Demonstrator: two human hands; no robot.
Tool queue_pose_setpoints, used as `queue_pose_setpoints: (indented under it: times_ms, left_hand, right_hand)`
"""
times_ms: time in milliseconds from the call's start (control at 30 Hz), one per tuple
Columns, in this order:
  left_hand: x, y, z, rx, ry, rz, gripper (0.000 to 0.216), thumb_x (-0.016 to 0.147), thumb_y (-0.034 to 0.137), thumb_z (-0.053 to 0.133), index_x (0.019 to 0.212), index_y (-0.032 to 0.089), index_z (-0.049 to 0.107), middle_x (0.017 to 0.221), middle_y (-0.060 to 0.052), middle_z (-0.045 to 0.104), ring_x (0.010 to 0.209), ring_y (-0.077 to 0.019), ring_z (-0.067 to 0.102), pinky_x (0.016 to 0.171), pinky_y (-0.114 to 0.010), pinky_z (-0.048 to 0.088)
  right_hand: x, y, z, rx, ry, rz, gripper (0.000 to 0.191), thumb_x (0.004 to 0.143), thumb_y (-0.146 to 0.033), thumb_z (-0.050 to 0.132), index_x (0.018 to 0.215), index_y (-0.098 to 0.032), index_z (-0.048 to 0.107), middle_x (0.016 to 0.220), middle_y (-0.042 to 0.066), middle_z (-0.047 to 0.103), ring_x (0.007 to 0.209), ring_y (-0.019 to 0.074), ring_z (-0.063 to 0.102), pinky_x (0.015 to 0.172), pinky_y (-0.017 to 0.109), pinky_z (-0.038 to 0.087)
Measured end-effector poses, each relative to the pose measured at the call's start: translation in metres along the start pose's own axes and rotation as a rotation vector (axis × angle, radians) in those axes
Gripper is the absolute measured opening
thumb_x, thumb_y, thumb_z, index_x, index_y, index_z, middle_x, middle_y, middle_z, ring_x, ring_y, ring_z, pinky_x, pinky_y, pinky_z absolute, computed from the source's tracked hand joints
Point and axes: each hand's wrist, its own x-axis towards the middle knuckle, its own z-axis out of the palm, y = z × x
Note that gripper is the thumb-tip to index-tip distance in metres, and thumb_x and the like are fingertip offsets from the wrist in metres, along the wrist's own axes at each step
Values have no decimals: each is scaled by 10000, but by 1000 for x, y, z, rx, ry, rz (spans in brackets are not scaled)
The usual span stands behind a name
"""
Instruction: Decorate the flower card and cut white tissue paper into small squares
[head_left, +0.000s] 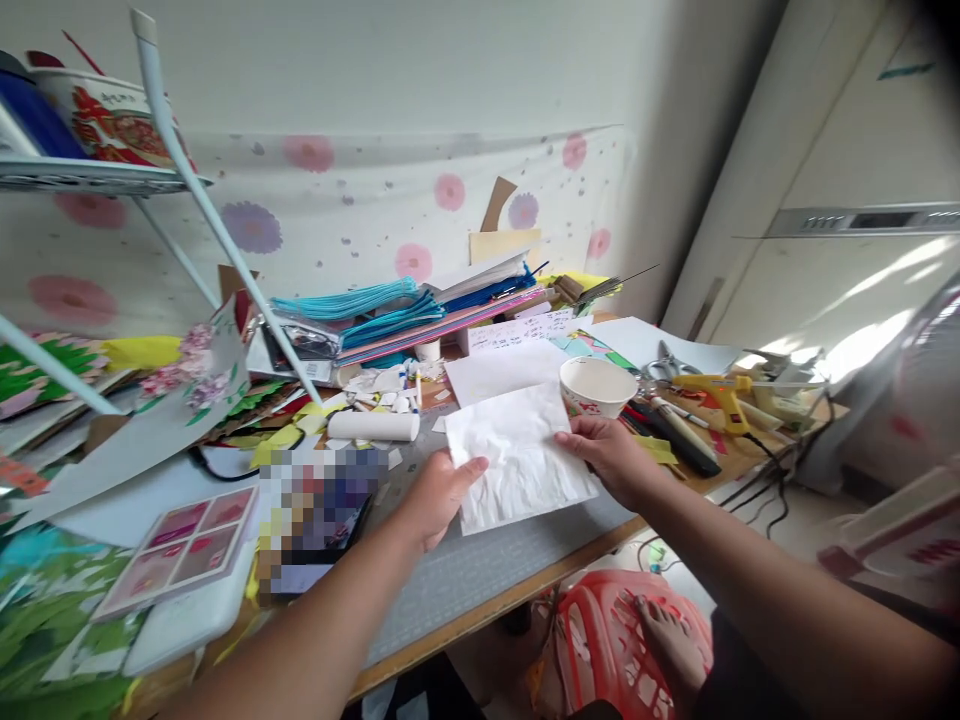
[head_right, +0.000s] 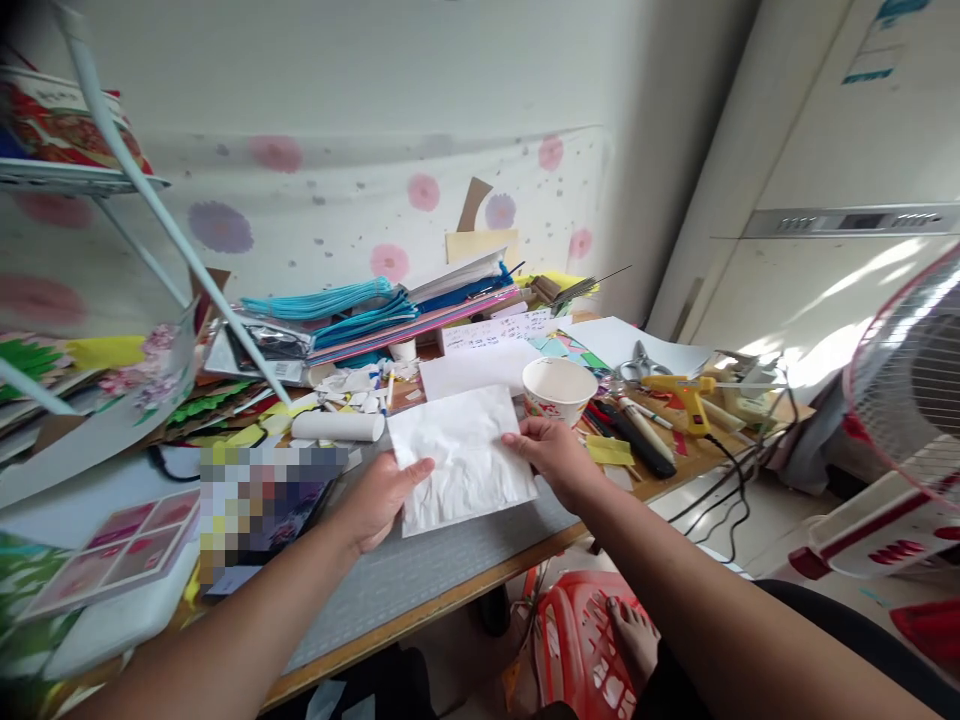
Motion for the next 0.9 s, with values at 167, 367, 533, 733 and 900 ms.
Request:
queue_pose_setpoints:
  times_ms: [167,367,533,733,900]
  left_hand:
    - [-3,5,2,26,-19,0,396,716,424,753,1031,193,689,1100,-66,724,1139,-307,612,1029,-396,416]
    - [2,7,-2,-118,96,-36,444,747,386,747,1134,189,653,1148,-74,705,1143,-284,613,982,-352,471]
    - [5,13,-2,-239,236,-26,511,787,267,717,1272,199,568,1172,-64,693,1084,-256,648,890,-310,536]
    - [7,21,3,-270,327,-37,578,799,159,689,1343,233,509,1150,-59,703,1006,-227,684,844,-289,561]
    - [4,28,8,-246,378,-59,580,809,164,687,1342,304,503,1193,-4,687,1036,-197,673,820,-261,569]
  right_hand:
    - [-11,-6,3,-105,-30,-48,399,571,-524,758,722,-171,646,691,34,695,607,176,635,610,313,520]
    - [-21,-26,-81,-365,274,-110,285,666,-472,689,679,-194,624,565,12,646,507,144,587,534,278,500]
    - [-28,-27,-185,-606,561,-71,217,715,-407,639,657,-200,612,555,15,646,498,145,574,517,272,469]
    - [-23,-13,-233,-920,643,22,228,838,-379,631,789,-159,664,674,1,665,616,131,612,635,287,499]
    - [-1,-24,-241,-1150,653,80,242,920,-372,566,983,-153,648,951,34,675,840,165,641,787,364,522]
